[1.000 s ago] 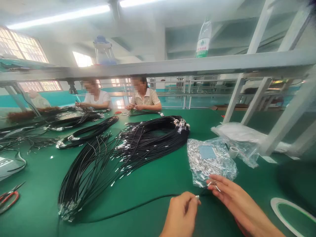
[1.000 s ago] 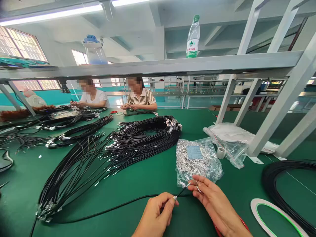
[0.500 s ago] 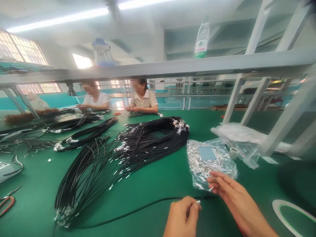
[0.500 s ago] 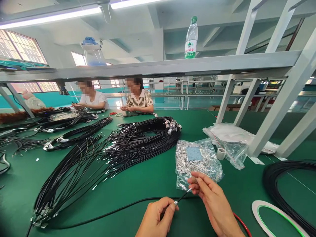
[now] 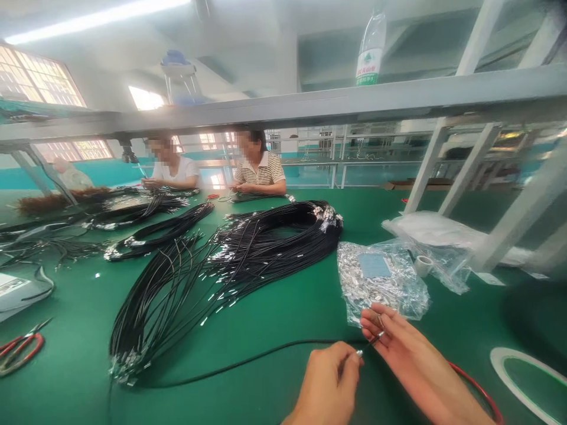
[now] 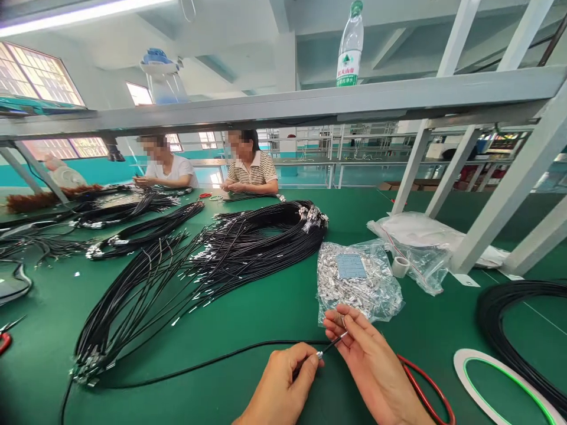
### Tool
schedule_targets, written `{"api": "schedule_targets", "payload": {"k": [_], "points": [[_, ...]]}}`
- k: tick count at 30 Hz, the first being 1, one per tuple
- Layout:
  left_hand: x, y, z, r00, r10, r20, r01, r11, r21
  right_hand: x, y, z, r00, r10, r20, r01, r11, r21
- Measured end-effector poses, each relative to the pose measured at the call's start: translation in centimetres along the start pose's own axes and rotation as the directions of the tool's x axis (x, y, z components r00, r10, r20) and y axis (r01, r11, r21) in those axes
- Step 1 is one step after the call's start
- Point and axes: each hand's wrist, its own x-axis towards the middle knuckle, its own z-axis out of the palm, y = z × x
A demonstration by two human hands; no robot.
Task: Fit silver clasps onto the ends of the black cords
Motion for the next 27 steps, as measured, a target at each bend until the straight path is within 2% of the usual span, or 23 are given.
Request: {"api": "schedule_targets", "payload": {"k": [4, 10, 18, 22, 25, 27], "points": [[0.0, 0.2, 0.0, 1.000, -0.010, -0.023, 0.010, 1.000, -0.022, -0.3, 0.1, 0.0, 1.000, 0.006, 0.001, -0.006, 1.000, -0.008], [0.0, 0.1, -0.1, 0.999, -0.012, -0.042, 0.010, 0.999, -0.044, -0.8, -1.0, 1.4, 0.996, 0.024, -0.081, -0.030, 0.996, -0.079], [-0.1, 0.1, -0.3, 0.997, -0.033, -0.075, 0.028, 0.998, -0.064, -0.8, -0.7, 0.5, 0.998, -0.023, -0.058, 0.012, 0.982, -0.186], [-0.1, 0.3, -0.2, 0.997, -0.043, -0.068, 0.039, 0.998, -0.059, -0.8, -0.4, -0.2, 0.996, -0.090, -0.018, 0.080, 0.947, -0.310], [-0.2, 0.4, -0.2, 0.997, -0.037, -0.072, 0.036, 0.999, -0.023, -0.9, -0.2, -0.1, 0.991, -0.131, 0.005, 0.123, 0.918, -0.376], [-0.4, 0.6, -0.3, 0.997, -0.029, -0.071, 0.029, 1.000, -0.003, -1.1, 0.0, 0.3, 0.994, -0.110, -0.010, 0.099, 0.926, -0.364]]}}
